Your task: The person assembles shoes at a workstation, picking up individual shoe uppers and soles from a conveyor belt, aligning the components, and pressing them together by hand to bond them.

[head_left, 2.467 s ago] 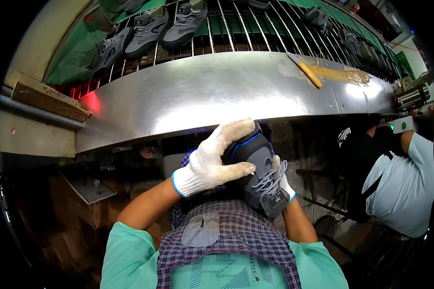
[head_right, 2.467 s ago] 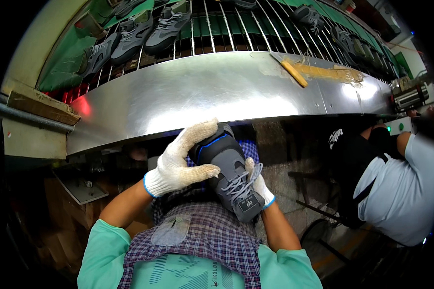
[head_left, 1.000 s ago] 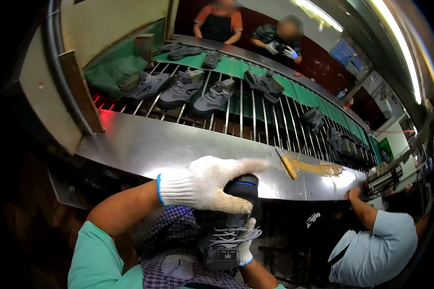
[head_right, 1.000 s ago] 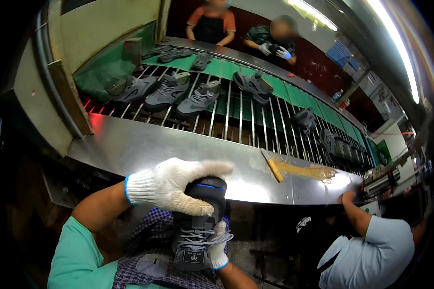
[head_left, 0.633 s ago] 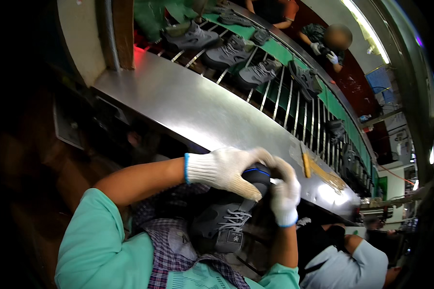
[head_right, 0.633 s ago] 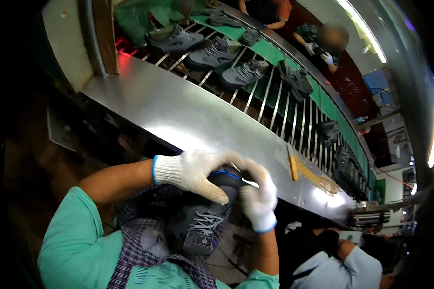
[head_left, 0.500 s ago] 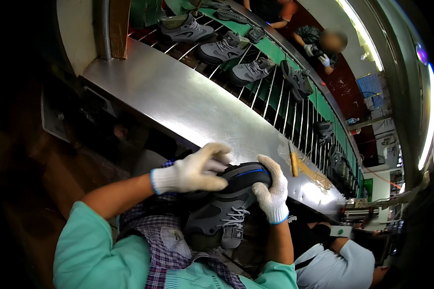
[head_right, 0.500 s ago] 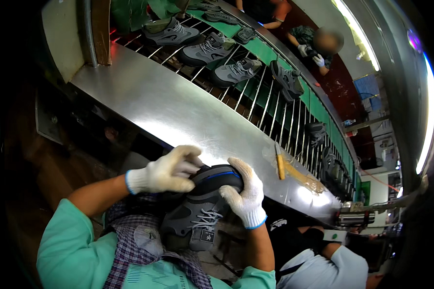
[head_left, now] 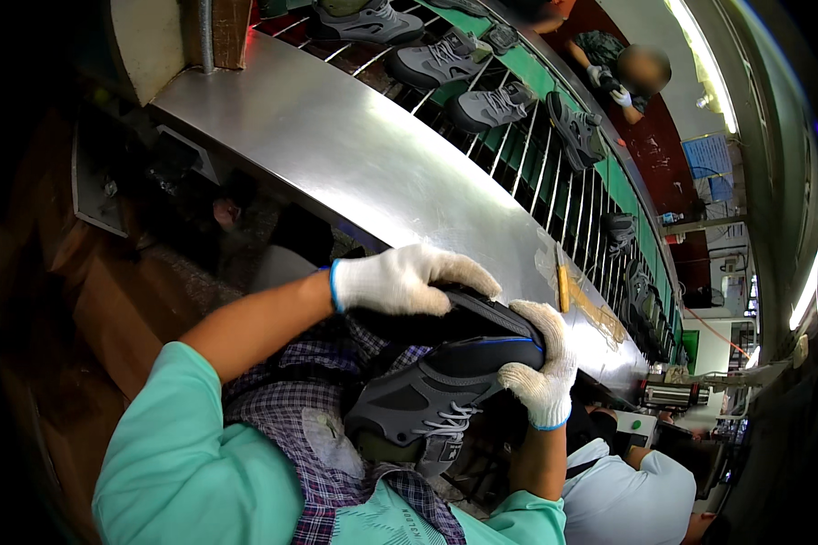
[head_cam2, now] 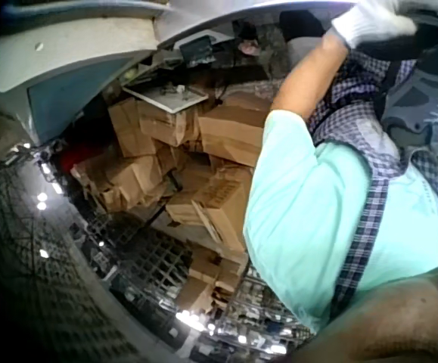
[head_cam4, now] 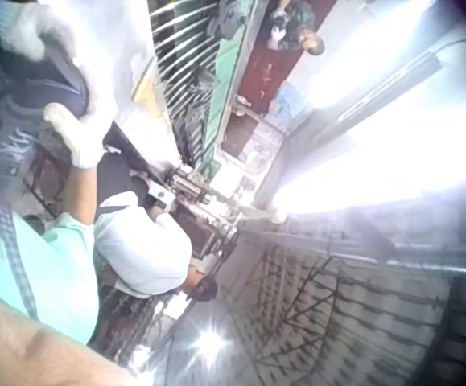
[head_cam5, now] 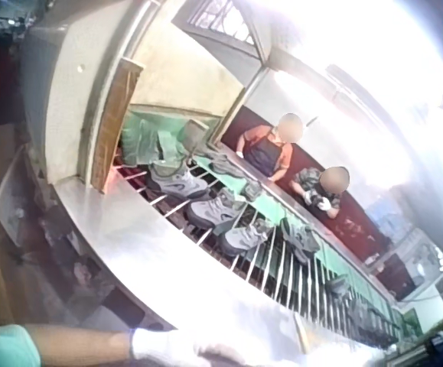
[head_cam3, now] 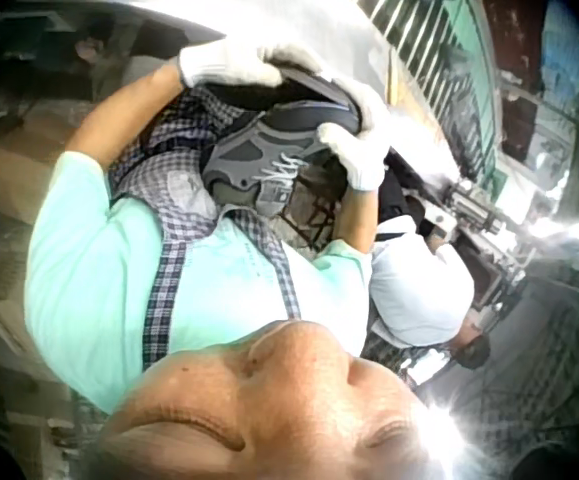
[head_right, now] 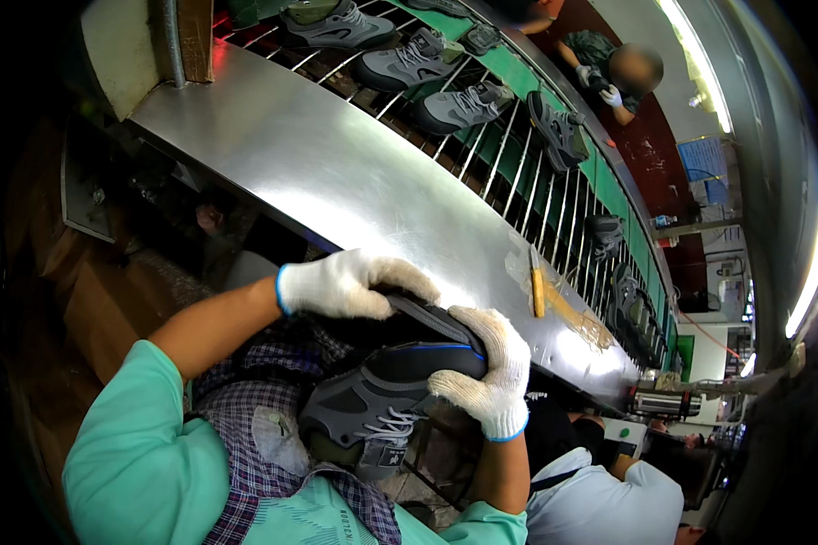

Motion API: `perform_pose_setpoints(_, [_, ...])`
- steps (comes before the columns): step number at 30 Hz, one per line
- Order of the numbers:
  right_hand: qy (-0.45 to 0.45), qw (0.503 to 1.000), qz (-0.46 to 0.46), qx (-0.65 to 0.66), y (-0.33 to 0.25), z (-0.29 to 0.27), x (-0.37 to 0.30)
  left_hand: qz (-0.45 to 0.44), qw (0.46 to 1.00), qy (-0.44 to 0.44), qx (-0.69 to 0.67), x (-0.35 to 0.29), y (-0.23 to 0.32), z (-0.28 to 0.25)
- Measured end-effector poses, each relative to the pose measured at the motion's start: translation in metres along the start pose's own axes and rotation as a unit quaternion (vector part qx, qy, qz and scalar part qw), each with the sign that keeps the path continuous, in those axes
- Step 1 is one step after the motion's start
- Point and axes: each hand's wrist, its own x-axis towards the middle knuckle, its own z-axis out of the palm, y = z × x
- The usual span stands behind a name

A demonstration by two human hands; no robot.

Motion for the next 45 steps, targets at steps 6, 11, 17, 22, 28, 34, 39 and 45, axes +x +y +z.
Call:
perform_pose_setpoints(6, [-0.011,0.994,0.086,0.062,0.022,0.001,-0.016,-0.060,0.995,-0.065,0.050,-0.016,0.000,0.021])
perform_pose_setpoints(11, [-0.022,0.992,0.085,0.089,0.025,0.000,-0.008,-0.068,0.982,-0.051,0.171,-0.017,0.014,0.018])
perform_pose_setpoints(17, [-0.002,0.990,0.093,0.105,0.027,0.008,-0.011,-0.024,0.944,0.028,0.328,-0.044,0.023,0.057])
perform_pose_setpoints(22, [0.118,0.958,0.141,0.219,0.023,0.037,-0.011,-0.002,0.938,0.071,0.339,-0.052,0.025,0.059])
perform_pose_setpoints(28, [0.210,0.731,0.261,0.595,0.083,0.140,-0.049,0.009,0.949,0.163,0.270,-0.041,0.073,0.024])
perform_pose_setpoints(34, [0.057,0.986,0.154,0.032,-0.051,0.080,0.004,-0.063,0.943,0.170,0.280,0.000,0.077,-0.049])
perform_pose_setpoints(39, [0.196,0.972,0.125,0.025,-0.072,0.113,-0.039,-0.036,0.960,0.231,0.156,0.003,0.019,-0.035])
perform_pose_setpoints(45, [0.212,0.977,-0.003,-0.018,0.009,0.134,-0.059,-0.053,0.966,0.209,0.139,0.012,0.009,-0.030])
